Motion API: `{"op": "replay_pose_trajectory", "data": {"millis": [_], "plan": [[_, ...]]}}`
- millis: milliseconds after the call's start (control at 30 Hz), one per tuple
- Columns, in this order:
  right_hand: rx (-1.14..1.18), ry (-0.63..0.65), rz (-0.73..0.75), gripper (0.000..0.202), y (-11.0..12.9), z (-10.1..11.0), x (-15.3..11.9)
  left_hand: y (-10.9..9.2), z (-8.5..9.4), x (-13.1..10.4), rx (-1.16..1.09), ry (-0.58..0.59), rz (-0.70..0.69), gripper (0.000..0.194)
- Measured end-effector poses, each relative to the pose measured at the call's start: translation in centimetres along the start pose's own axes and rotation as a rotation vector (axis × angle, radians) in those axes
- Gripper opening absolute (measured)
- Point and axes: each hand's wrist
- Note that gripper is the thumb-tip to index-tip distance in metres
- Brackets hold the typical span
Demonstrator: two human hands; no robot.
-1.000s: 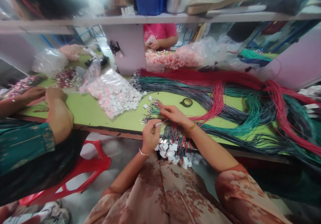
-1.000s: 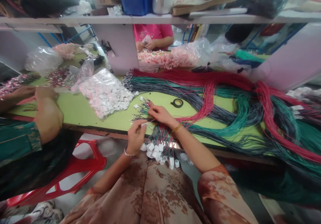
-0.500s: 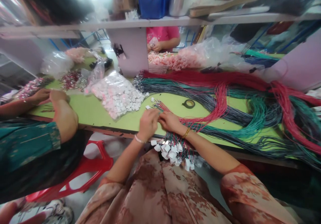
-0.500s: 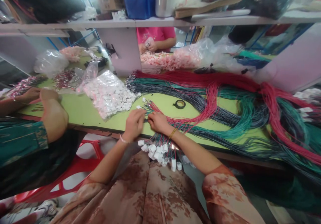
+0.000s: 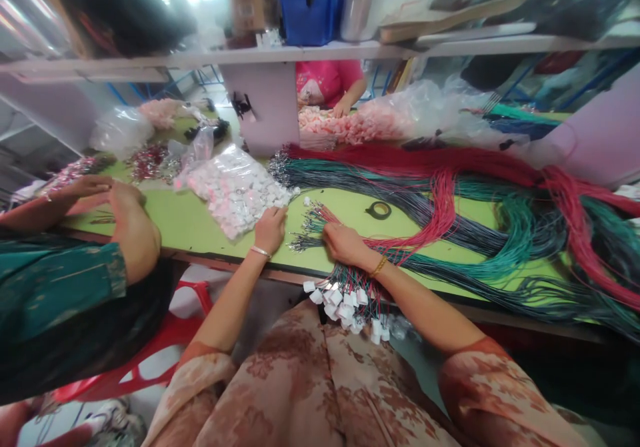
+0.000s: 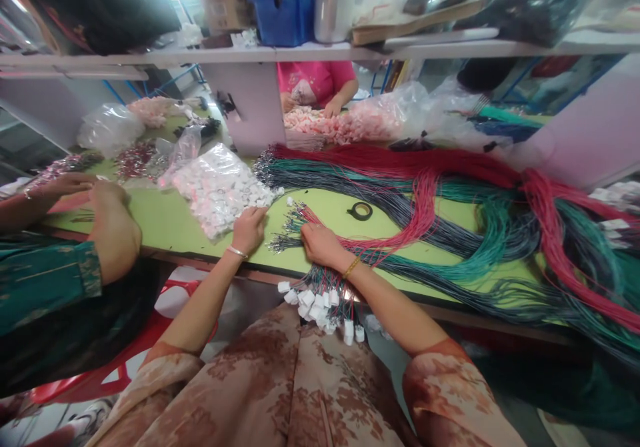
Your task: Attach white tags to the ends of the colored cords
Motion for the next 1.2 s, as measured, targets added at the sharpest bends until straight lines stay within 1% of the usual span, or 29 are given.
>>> {"op": "replay_pose_trajectory", "data": {"millis": [67,100,200,267,333,433,467,500,567,667,800,900,1033,1200], "plan": [[0.122,-0.017,-0.042,0.011,-0.1,0.5,0.2,-0.5,0.5,-0.4,-0.226,-0.093,0.179,0.021],[0.205,-0.020,-0.055,0.011,0.0,0.7,0.4,-0.8,0.7,-0.6,-0.362,-0.106,0.286,0.022],[0.438,-0.042,-0.077,0.011,0.3,0.6,1.2,-1.9,0.7,-1.5,-0.761,-0.089,0.579,0.026],[0.519,-0.055,-0.088,0.011,0.7,0.2,1.9,-2.6,0.7,-2.0,-0.931,-0.101,0.691,0.031],[0.500,-0.051,-0.073,0.009,1.1,0.0,2.5,-3.3,0.7,-2.5,-1.017,-0.133,0.757,0.032],[0.335,-0.060,-0.077,0.009,1.3,0.2,3.2,-3.8,1.1,-2.9,-1.073,-0.188,0.825,0.028],[0.316,-0.057,-0.096,0.010,1.3,0.5,3.3,-3.9,1.3,-3.0,-1.086,-0.207,0.842,0.026],[0.342,-0.049,-0.125,0.010,1.3,0.7,3.5,-3.9,1.4,-3.1,-1.100,-0.221,0.857,0.024],[0.490,-0.021,-0.188,0.011,1.4,1.2,3.8,-3.8,1.7,-3.2,-1.127,-0.224,0.886,0.021],[0.708,-0.006,-0.233,0.018,1.9,1.6,4.0,-4.1,1.7,-3.5,-1.156,-0.165,0.932,0.020],[0.821,-0.029,-0.241,0.020,2.9,1.7,3.8,-5.1,1.3,-4.1,-1.206,-0.055,0.987,0.020],[0.786,-0.066,-0.240,0.017,3.4,1.7,3.3,-5.9,1.0,-4.4,-1.253,0.001,1.008,0.018],[0.675,-0.148,-0.225,0.018,3.5,1.8,2.6,-6.4,0.8,-4.6,-1.287,0.013,1.022,0.015],[0.615,-0.163,-0.229,0.024,3.5,1.4,2.2,-6.8,0.5,-4.7,-1.301,0.021,1.025,0.014]]}}
Point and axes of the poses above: each hand's wrist, its own x-axis towards the middle knuckle, its own z-axis out of the back of the hand, y = z × x, and after that the axes turned 15 degrees about -y, right-handed
